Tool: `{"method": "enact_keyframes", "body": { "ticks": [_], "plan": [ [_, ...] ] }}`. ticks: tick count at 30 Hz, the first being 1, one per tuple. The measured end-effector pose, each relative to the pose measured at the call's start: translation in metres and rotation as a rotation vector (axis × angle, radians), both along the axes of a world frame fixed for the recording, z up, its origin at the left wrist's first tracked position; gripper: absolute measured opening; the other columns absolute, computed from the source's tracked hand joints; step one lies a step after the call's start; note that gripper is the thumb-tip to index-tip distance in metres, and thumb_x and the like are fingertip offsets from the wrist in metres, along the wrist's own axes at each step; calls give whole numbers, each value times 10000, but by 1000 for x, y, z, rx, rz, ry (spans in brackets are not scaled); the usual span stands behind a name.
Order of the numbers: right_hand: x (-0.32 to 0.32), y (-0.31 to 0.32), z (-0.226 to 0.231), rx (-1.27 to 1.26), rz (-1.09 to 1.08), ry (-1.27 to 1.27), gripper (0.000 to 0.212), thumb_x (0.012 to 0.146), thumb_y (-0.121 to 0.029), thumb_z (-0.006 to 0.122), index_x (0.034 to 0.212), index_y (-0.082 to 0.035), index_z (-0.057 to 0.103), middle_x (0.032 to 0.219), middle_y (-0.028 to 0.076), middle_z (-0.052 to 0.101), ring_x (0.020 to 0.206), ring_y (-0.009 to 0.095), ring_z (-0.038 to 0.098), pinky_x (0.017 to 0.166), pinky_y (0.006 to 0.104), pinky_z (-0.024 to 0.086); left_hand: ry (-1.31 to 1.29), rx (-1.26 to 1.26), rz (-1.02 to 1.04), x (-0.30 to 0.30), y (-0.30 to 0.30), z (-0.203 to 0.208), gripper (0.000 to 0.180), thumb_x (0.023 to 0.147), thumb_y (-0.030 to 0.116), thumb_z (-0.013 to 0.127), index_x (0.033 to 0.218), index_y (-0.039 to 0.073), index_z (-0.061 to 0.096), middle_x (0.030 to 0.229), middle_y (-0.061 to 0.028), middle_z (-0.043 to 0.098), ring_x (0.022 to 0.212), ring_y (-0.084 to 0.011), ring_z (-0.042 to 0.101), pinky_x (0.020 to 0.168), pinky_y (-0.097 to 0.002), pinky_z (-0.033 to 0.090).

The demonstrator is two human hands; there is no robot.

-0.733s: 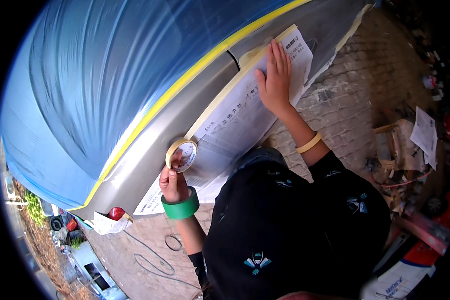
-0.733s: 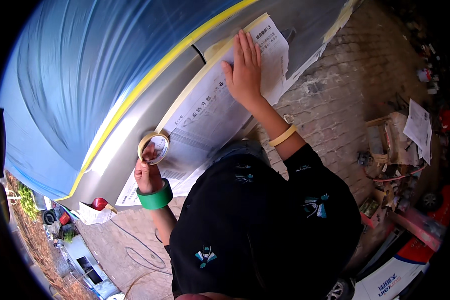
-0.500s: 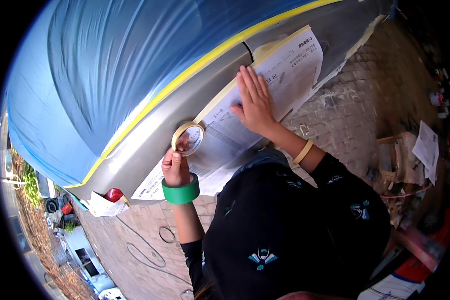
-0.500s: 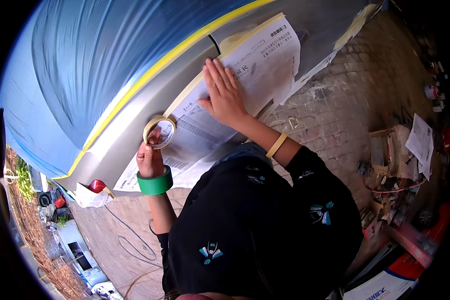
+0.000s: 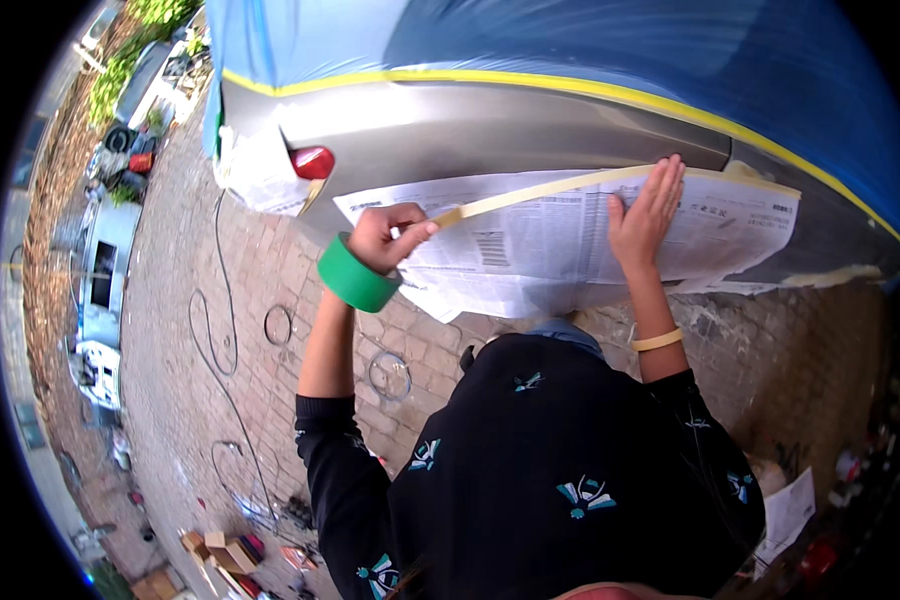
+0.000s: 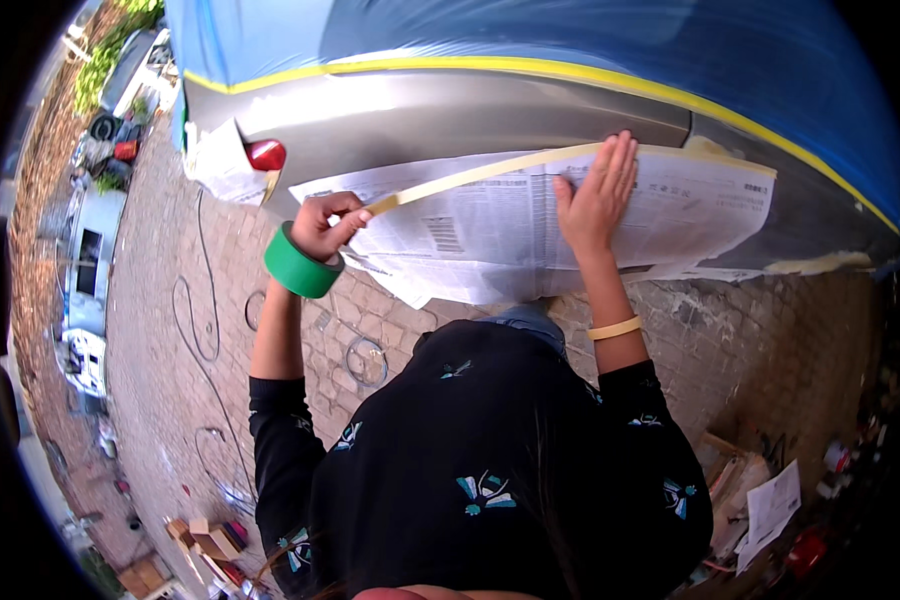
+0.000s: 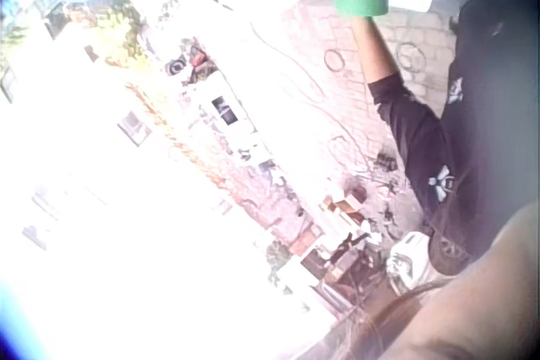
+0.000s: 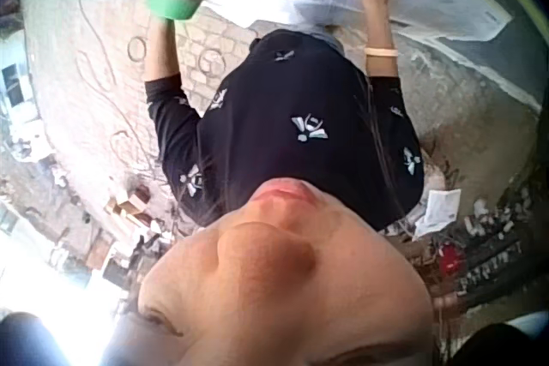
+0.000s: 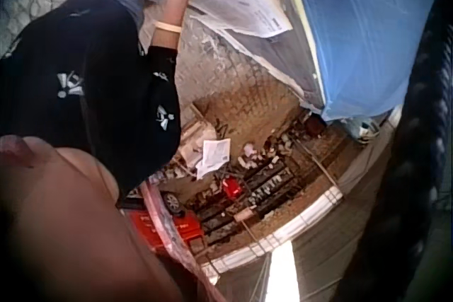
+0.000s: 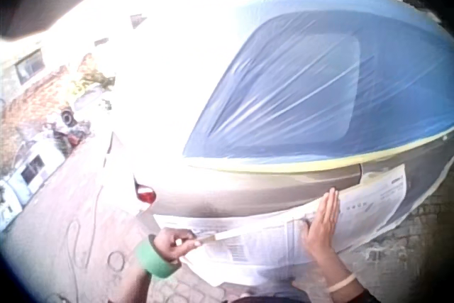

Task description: The person tears a newspaper sheet and uses masking tape to secure it over the rear bumper of a car. They smooth the paper against the surface and apply tape along the edges to hold it in place.

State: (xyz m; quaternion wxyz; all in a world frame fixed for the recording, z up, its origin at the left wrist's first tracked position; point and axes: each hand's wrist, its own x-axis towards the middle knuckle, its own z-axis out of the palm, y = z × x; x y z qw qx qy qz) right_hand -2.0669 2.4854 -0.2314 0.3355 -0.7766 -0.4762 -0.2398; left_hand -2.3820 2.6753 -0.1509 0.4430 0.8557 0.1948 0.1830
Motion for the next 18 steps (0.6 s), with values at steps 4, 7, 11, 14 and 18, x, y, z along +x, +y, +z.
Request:
{"method": "enact_keyframes", "body": {
  "ticks": [4,7,11,14,18],
  "plan": [
    [-3,0,1,20,15,-44,836,867,-294,596,1469,73,146,1536,268,135,1424,436,130,1155,510,124,156,298,419,-111,28,-7,254,860,227,714,779,-7,657,585,-106,578,499,-137,498,480,-290,405],
    [-4,3,3,29,25,-81,837,887,-345,581,1466,76,147,1531,276,137,1414,452,145,1147,518,139,129,507,589,-137,33,-26,277,847,256,705,727,22,621,628,-102,606,555,-250,569,551,-346,438],
    [-5,2,3,28,22,-119,828,900,-356,570,1461,82,147,1523,286,149,1403,465,160,1140,527,154,173,823,770,-111,34,-44,313,841,296,685,660,77,555,634,-59,581,627,-265,566,629,-378,399],
    [-4,3,2,22,16,-135,818,905,-350,565,1458,86,150,1520,290,150,1400,467,164,1140,527,156,128,978,883,-93,39,-52,330,846,310,682,640,89,549,615,-53,584,620,-253,582,630,-361,409],
    [-6,2,6,28,12,-143,807,907,-335,561,1454,93,152,1520,290,150,1406,457,157,1145,523,146,158,1048,1011,-81,47,-65,352,849,366,666,638,102,570,602,-68,605,586,-271,600,605,-367,442]
  ]
}}
